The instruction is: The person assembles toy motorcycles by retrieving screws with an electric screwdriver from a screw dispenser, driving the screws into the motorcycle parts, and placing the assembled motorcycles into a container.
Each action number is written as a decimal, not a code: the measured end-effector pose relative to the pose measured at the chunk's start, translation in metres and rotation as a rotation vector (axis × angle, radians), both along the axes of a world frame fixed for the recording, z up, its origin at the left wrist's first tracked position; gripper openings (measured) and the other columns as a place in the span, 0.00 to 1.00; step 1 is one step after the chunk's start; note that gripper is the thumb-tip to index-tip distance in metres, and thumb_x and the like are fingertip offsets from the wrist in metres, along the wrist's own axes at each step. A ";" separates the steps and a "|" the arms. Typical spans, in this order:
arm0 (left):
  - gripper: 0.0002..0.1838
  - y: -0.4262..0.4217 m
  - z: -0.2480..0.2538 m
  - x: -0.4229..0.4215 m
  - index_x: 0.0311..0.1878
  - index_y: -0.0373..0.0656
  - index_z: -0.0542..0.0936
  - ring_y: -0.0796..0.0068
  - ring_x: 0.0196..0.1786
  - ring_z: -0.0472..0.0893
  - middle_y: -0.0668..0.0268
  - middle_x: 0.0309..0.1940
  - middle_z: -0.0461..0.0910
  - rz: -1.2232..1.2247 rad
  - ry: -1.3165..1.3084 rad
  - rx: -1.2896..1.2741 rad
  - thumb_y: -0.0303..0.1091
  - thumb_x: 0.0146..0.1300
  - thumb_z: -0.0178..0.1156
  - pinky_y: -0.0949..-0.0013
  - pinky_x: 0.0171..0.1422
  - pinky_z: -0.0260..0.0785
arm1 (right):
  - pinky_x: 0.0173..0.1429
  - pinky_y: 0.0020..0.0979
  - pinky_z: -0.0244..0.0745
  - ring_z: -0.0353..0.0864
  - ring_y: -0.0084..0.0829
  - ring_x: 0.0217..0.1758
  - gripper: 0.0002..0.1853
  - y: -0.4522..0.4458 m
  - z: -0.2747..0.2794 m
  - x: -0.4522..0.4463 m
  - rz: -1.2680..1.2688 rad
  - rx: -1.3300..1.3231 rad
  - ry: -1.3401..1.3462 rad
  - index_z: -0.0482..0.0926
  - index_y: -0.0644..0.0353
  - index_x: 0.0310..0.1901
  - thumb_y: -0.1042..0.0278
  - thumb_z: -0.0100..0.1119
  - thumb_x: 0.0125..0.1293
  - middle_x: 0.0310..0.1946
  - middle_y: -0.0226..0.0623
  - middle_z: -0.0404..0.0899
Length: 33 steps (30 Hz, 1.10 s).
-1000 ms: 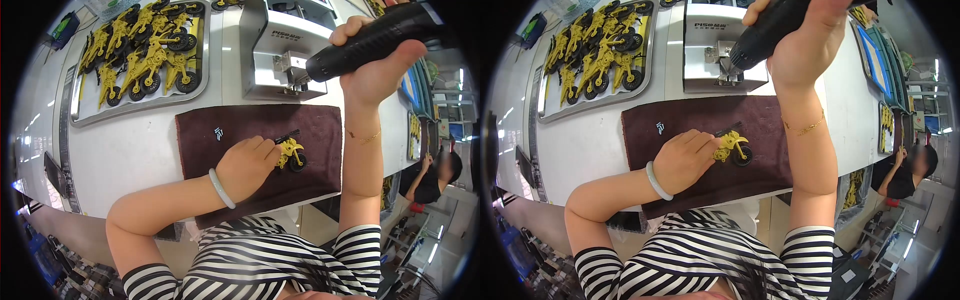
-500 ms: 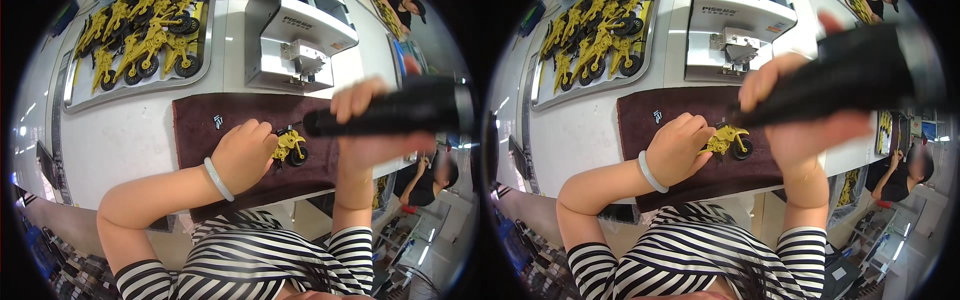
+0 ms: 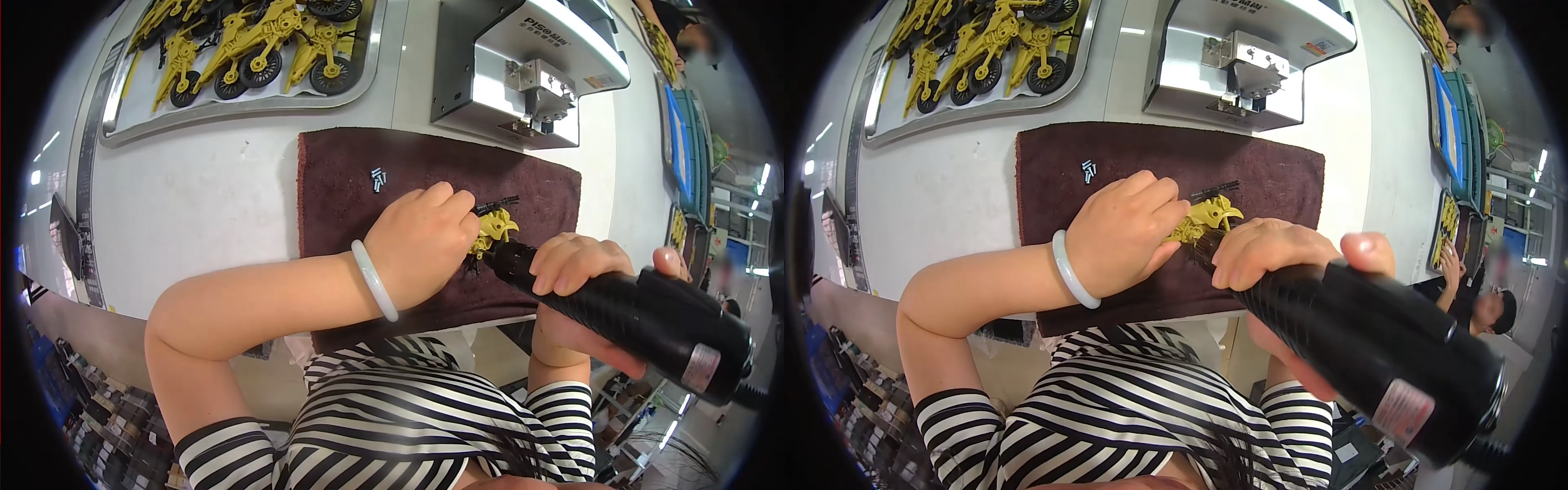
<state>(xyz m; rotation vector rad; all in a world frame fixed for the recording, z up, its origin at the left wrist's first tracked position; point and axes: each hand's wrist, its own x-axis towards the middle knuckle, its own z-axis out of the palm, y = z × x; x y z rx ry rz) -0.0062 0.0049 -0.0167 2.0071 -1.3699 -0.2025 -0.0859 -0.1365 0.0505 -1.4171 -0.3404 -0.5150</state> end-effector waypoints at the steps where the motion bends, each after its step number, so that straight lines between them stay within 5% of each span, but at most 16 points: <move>1: 0.19 0.000 -0.001 0.000 0.38 0.37 0.75 0.67 0.37 0.69 0.64 0.32 0.68 -0.001 -0.002 -0.007 0.31 0.39 0.65 0.69 0.41 0.67 | 0.26 0.35 0.69 0.71 0.34 0.20 0.46 0.002 -0.001 0.001 -0.052 -0.082 -0.026 0.49 0.50 0.60 0.26 0.47 0.47 0.24 0.41 0.71; 12: 0.20 0.000 -0.001 -0.002 0.39 0.35 0.75 0.67 0.37 0.69 0.65 0.33 0.68 0.006 -0.001 -0.008 0.30 0.39 0.65 0.70 0.40 0.68 | 0.20 0.31 0.68 0.70 0.32 0.13 0.42 0.006 -0.007 0.004 -0.069 -0.157 -0.042 0.55 0.53 0.50 0.24 0.46 0.46 0.18 0.36 0.70; 19: 0.20 -0.001 0.003 0.000 0.40 0.36 0.75 0.67 0.37 0.70 0.65 0.33 0.69 -0.011 0.013 -0.023 0.30 0.40 0.65 0.70 0.40 0.68 | 0.23 0.31 0.69 0.70 0.32 0.15 0.46 0.001 -0.003 0.006 -0.140 -0.083 0.070 0.55 0.54 0.54 0.22 0.47 0.44 0.18 0.36 0.70; 20: 0.20 -0.001 0.004 0.002 0.40 0.37 0.75 0.67 0.37 0.70 0.65 0.34 0.70 -0.009 0.040 -0.034 0.30 0.40 0.65 0.69 0.40 0.68 | 0.34 0.35 0.72 0.74 0.37 0.26 0.42 -0.008 0.004 0.006 0.020 0.080 0.124 0.57 0.56 0.57 0.35 0.58 0.48 0.24 0.43 0.73; 22: 0.20 -0.003 0.004 0.005 0.40 0.38 0.74 0.66 0.37 0.71 0.65 0.34 0.70 -0.021 0.012 -0.073 0.31 0.40 0.66 0.69 0.40 0.68 | 0.32 0.33 0.71 0.74 0.34 0.24 0.55 -0.020 0.015 0.027 0.037 0.142 -0.020 0.46 0.54 0.65 0.21 0.45 0.43 0.24 0.43 0.73; 23: 0.21 -0.004 0.002 0.005 0.40 0.39 0.74 0.66 0.37 0.71 0.65 0.34 0.70 -0.022 0.011 -0.108 0.31 0.40 0.66 0.69 0.40 0.68 | 0.22 0.30 0.66 0.68 0.27 0.16 0.51 -0.019 0.031 0.041 -0.115 0.094 -0.093 0.49 0.57 0.63 0.22 0.42 0.48 0.19 0.34 0.67; 25: 0.21 -0.004 -0.002 0.004 0.40 0.40 0.73 0.66 0.37 0.71 0.65 0.35 0.70 -0.011 0.025 -0.117 0.32 0.40 0.67 0.69 0.40 0.68 | 0.28 0.31 0.66 0.68 0.27 0.18 0.52 -0.043 0.049 0.068 -0.081 0.099 -0.204 0.51 0.56 0.63 0.20 0.42 0.47 0.20 0.34 0.68; 28: 0.23 -0.005 -0.002 0.004 0.41 0.41 0.72 0.65 0.37 0.71 0.64 0.36 0.70 0.005 0.022 -0.130 0.32 0.39 0.67 0.67 0.41 0.67 | 0.32 0.31 0.68 0.74 0.29 0.25 0.47 -0.086 0.051 0.105 -0.029 -0.008 -0.242 0.61 0.55 0.56 0.20 0.42 0.47 0.25 0.39 0.74; 31: 0.24 -0.002 0.007 0.005 0.41 0.42 0.71 0.64 0.37 0.70 0.64 0.36 0.68 0.015 0.018 -0.111 0.33 0.38 0.68 0.66 0.42 0.66 | 0.34 0.28 0.71 0.75 0.32 0.26 0.43 -0.091 0.037 0.121 -0.165 0.017 -0.111 0.72 0.61 0.36 0.19 0.36 0.48 0.26 0.38 0.75; 33: 0.24 0.000 0.016 0.007 0.41 0.42 0.72 0.65 0.38 0.70 0.64 0.36 0.68 0.020 0.039 -0.087 0.34 0.38 0.69 0.66 0.42 0.66 | 0.34 0.28 0.71 0.75 0.32 0.26 0.44 -0.079 0.033 0.122 -0.195 0.008 -0.070 0.71 0.62 0.34 0.19 0.34 0.48 0.25 0.37 0.74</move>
